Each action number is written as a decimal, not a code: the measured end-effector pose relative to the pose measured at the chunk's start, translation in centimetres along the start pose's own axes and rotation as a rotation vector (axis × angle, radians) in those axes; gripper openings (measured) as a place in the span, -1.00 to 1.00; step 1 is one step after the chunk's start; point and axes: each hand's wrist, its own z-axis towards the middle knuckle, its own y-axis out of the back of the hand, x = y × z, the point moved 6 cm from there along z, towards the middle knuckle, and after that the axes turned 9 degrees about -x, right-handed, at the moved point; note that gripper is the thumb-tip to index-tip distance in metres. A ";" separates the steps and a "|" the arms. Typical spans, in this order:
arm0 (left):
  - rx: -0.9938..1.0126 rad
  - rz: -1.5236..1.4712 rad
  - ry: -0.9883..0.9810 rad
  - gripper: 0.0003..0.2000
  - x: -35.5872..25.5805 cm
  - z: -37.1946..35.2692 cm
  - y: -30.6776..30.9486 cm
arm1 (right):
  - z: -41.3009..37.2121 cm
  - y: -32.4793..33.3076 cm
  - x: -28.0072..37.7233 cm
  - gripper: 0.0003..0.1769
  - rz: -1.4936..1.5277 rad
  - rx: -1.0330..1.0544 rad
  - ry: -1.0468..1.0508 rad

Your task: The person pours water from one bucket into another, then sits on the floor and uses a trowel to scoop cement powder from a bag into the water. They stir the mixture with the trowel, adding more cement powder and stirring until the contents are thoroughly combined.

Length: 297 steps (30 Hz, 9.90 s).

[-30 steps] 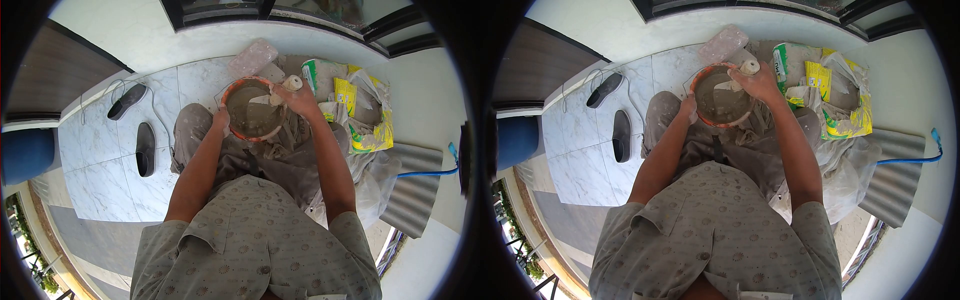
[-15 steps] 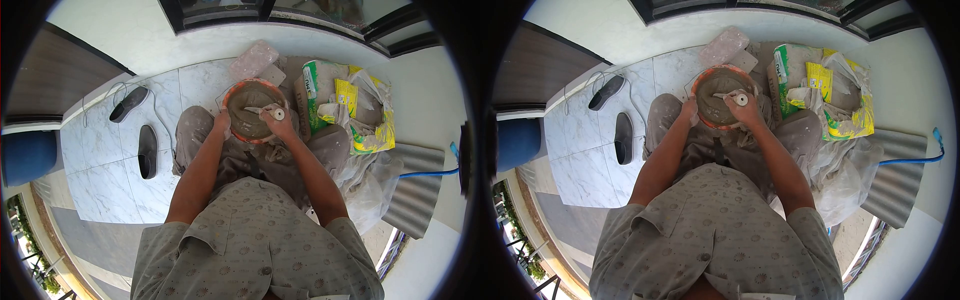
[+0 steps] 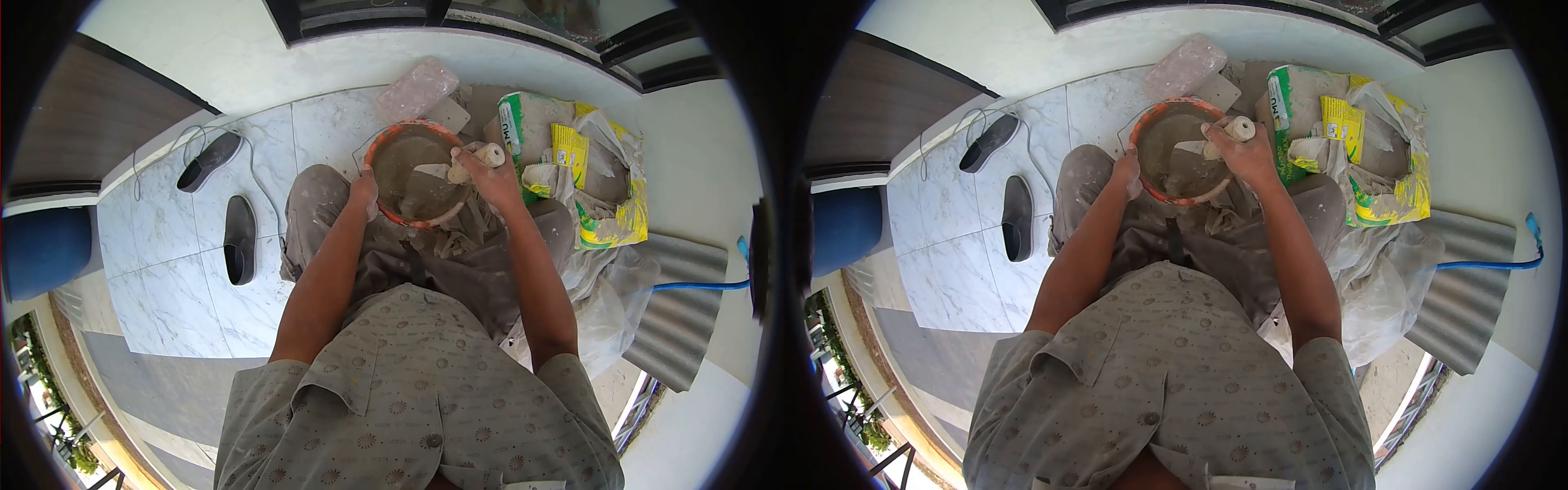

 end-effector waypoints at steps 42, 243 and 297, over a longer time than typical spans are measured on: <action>-0.042 0.029 -0.005 -0.36 0.3 0.9 0.3 | -1.5 -6.2 -4.3 -0.79 0.124 0.088 0.415; 0.020 -0.006 -0.030 -0.41 0.9 2.0 0.3 | 1.8 -4.9 -7.3 -0.78 0.140 -0.010 0.335; -0.008 -0.009 -0.015 -0.36 0.8 1.7 0.3 | 2.2 -5.0 -6.9 -0.83 0.073 -0.061 0.297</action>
